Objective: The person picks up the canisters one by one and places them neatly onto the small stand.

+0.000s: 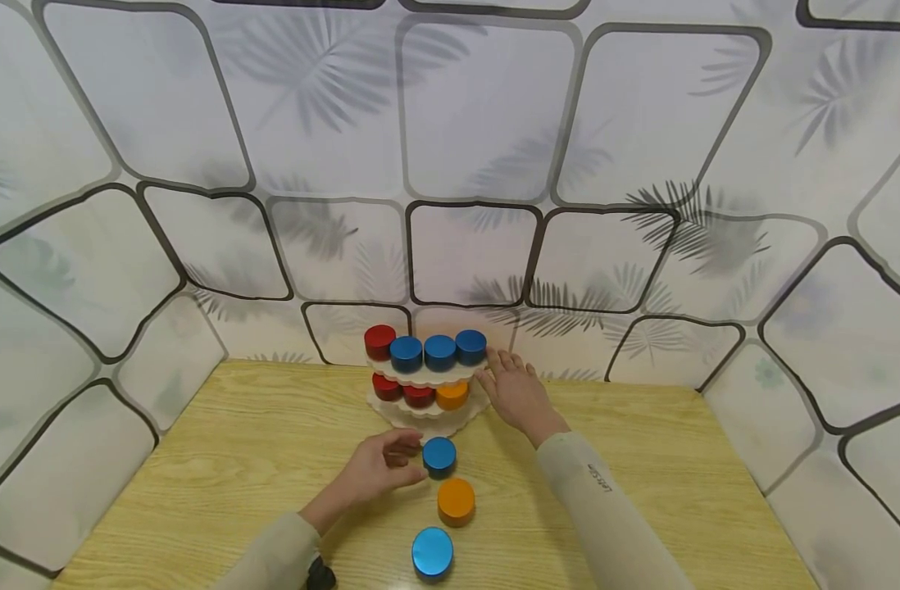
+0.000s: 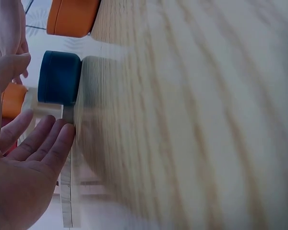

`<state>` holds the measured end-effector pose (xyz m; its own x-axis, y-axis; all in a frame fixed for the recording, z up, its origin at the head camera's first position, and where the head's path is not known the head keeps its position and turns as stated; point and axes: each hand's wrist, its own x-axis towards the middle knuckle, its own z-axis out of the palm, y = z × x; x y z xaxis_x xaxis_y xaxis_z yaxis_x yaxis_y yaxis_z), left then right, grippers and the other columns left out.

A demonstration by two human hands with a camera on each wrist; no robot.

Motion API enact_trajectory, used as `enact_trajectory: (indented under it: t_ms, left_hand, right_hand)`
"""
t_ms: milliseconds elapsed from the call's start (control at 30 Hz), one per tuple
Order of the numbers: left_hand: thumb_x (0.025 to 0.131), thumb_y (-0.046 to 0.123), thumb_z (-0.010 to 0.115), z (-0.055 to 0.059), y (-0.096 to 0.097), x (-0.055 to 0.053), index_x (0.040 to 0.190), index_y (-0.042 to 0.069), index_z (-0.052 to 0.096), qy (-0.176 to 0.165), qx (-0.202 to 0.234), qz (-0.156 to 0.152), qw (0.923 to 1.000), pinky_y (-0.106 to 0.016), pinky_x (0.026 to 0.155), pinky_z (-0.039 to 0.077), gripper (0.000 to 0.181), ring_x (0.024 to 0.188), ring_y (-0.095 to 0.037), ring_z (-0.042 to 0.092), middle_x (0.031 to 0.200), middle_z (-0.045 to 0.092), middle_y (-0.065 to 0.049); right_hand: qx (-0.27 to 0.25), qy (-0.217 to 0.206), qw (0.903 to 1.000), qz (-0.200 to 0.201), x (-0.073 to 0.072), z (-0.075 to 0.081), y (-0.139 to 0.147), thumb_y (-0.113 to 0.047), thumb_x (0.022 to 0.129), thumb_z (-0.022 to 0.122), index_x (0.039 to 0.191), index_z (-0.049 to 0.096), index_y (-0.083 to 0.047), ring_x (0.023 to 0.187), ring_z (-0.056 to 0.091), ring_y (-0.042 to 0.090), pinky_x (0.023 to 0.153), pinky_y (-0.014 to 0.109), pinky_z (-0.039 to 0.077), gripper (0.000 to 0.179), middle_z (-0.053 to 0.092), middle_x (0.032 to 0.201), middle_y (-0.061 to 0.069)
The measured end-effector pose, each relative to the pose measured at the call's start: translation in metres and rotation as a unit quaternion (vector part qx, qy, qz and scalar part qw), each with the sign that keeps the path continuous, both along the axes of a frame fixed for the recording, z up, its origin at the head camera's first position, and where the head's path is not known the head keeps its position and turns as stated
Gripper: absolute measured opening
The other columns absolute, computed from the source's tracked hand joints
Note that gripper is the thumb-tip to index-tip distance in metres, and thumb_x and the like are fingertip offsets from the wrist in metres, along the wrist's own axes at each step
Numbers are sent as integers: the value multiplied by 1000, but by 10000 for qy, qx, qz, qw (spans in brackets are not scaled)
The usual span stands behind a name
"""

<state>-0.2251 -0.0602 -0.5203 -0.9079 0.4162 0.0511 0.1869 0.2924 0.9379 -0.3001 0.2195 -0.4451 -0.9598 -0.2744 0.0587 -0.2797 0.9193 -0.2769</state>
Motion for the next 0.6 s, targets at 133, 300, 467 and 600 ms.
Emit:
enact_trajectory:
  t_ms: [133, 300, 467, 600]
  left_hand:
    - [91, 25, 84, 0, 2, -1, 142, 2, 62, 1, -12, -12, 10000, -47, 105, 57, 59, 119, -29, 67, 135, 69, -13]
    - [91, 26, 84, 1, 6, -1, 142, 3, 62, -69, -86, -23, 9999, -47, 105, 57, 60, 120, -29, 67, 136, 69, -12]
    - [92, 27, 84, 3, 9, 1, 144, 3, 60, -13, -183, -65, 9998, -46, 104, 57, 62, 120, -30, 67, 137, 68, -13]
    - [92, 28, 84, 1, 11, 0, 144, 3, 61, -8, -243, -54, 9997, -47, 105, 57, 63, 119, -28, 67, 137, 68, -12]
  right_hand:
    - [21, 5, 10000, -8, 0, 0, 0, -44, 115, 35, 166, 24, 0, 155, 29, 53, 126, 70, 22, 68, 29, 169, 28]
    - [37, -10, 10000, -9, 0, 0, -1, -44, 115, 35, 166, 24, 0, 155, 28, 53, 126, 70, 22, 68, 29, 169, 28]
    - [21, -37, 10000, -33, 0, 1, -1, -45, 115, 35, 166, 24, 0, 155, 28, 52, 126, 69, 22, 68, 29, 169, 28]
    - [37, -52, 10000, -40, 0, 1, -1, -45, 115, 34, 167, 23, -1, 156, 27, 52, 126, 69, 21, 69, 28, 170, 28]
